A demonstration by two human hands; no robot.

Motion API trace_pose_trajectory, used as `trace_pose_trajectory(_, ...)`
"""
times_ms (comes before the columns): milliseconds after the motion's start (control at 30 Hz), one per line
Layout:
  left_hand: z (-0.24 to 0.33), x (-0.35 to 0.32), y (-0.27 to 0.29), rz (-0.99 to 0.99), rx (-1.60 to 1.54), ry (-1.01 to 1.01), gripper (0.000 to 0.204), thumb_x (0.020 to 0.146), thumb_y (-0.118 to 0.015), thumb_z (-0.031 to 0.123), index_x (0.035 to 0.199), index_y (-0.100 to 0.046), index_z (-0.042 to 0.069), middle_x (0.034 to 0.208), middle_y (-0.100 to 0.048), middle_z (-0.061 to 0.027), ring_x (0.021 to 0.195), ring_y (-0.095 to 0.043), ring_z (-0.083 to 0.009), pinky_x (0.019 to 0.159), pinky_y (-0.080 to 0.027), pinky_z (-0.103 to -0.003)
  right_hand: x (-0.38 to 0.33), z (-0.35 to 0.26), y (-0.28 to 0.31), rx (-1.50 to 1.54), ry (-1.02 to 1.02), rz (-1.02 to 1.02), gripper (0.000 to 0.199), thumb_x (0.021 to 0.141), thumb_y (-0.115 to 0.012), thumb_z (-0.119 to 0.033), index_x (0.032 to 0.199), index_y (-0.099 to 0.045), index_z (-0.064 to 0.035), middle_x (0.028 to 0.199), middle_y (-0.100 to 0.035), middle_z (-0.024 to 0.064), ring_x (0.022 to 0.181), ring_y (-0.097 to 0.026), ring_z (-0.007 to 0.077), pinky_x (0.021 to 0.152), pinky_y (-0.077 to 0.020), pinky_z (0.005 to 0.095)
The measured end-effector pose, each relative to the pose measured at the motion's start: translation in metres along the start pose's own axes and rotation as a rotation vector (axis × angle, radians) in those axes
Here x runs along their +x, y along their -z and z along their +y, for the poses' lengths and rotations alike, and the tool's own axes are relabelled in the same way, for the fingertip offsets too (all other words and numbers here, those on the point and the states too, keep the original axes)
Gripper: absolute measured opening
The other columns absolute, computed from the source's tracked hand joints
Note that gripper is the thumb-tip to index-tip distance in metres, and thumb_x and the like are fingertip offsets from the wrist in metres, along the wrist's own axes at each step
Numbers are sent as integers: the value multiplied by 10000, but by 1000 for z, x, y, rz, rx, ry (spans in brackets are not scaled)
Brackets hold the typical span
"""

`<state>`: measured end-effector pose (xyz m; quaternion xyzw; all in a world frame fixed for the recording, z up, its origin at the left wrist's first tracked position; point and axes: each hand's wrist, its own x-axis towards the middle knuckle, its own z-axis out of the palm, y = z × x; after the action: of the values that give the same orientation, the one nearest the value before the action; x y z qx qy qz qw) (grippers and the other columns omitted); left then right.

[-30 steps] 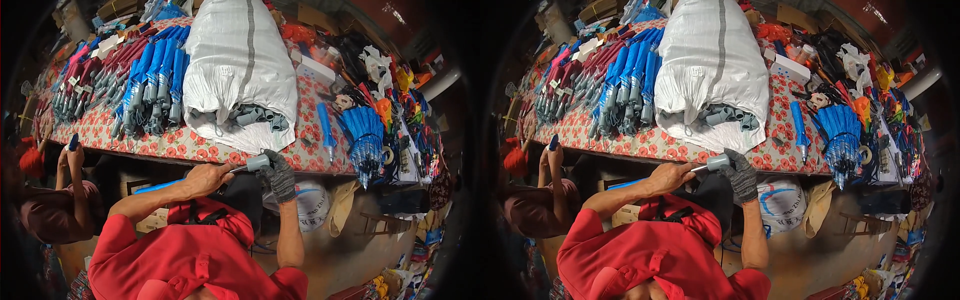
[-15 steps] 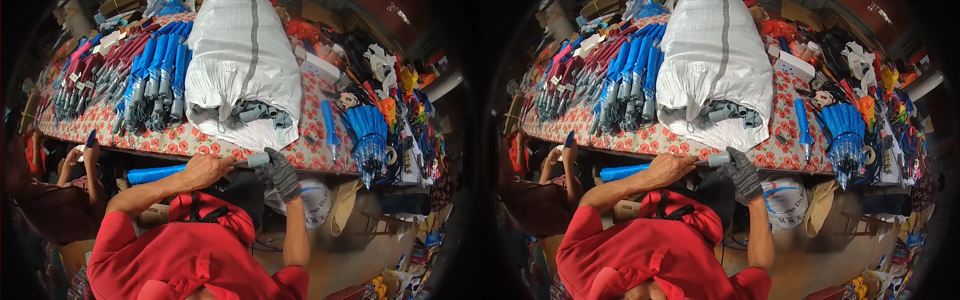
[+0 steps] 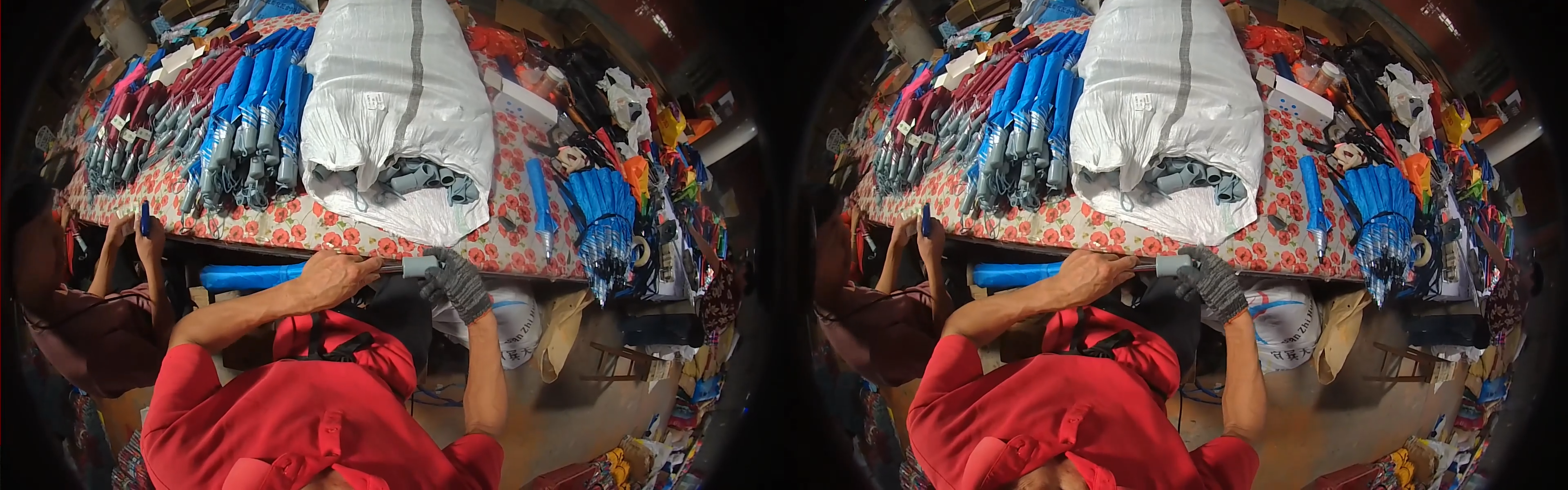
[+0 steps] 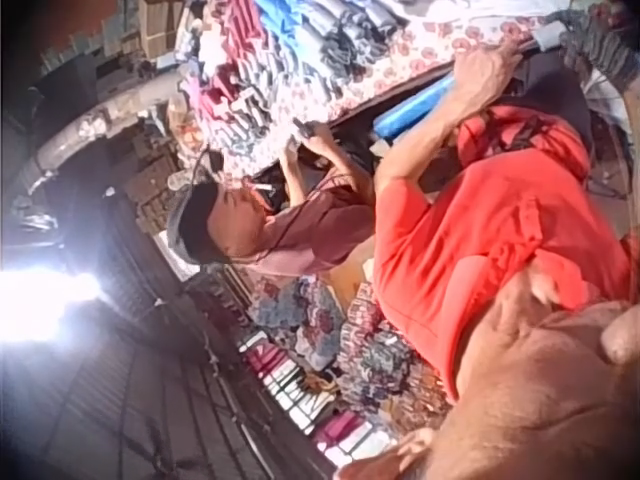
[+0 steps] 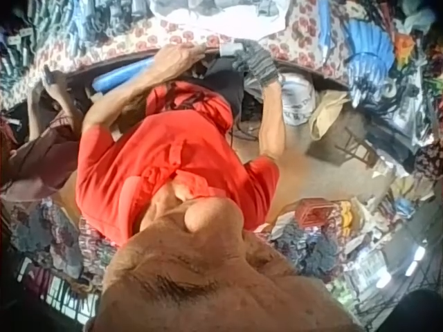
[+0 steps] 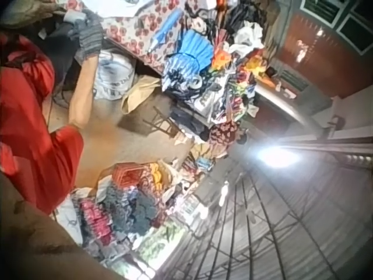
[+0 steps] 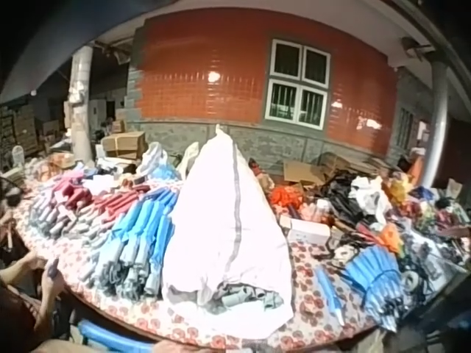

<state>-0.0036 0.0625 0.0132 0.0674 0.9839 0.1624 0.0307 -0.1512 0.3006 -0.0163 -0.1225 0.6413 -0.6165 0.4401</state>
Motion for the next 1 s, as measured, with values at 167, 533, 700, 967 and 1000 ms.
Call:
trace_pose_trajectory(167,-1,-1,-12,93,-3,-52,304,1002,-522,328,1240,-557,144,799,-687,-121,660,-681,-336,547,-521,-465,8,11,1,69,-194,81,278,980,-607,-233,1186,-599,-47,788,-684,120,541,-649,182,482,-519,282)
trace_pose_trajectory(533,-7,-3,-6,12,-23,-86,375,976,-577,314,1293,-586,113,875,-683,-121,679,-673,-338,562,-514,-449,-13,13,-5,28,-34,49,450,947,-670,-246,1320,-515,-47,830,-676,112,610,-658,155,520,-512,281)
trace_pose_trajectory(700,-5,-5,-5,-14,-14,-87,362,978,-574,310,1279,-586,110,817,-651,-107,651,-664,-324,545,-504,-448,-13,15,2,131,-107,-15,437,950,-669,-236,1314,-527,-41,840,-679,115,594,-640,148,515,-505,280)
trace_pose_trajectory(967,-7,-7,-7,40,-33,-166,339,971,-586,305,1243,-589,102,760,-610,-88,628,-653,-298,508,-492,-432,-27,15,-12,-28,209,9,359,951,-677,-309,1161,-610,-26,769,-678,117,542,-631,162,484,-491,273)
trace_pose_trajectory(1000,-6,-8,-8,38,-33,-164,339,971,-586,305,1243,-589,102,760,-610,-88,628,-653,-298,508,-492,-432,-25,17,-10,-27,208,7,359,951,-677,-309,1161,-610,-26,769,-678,117,542,-631,162,484,-491,273)
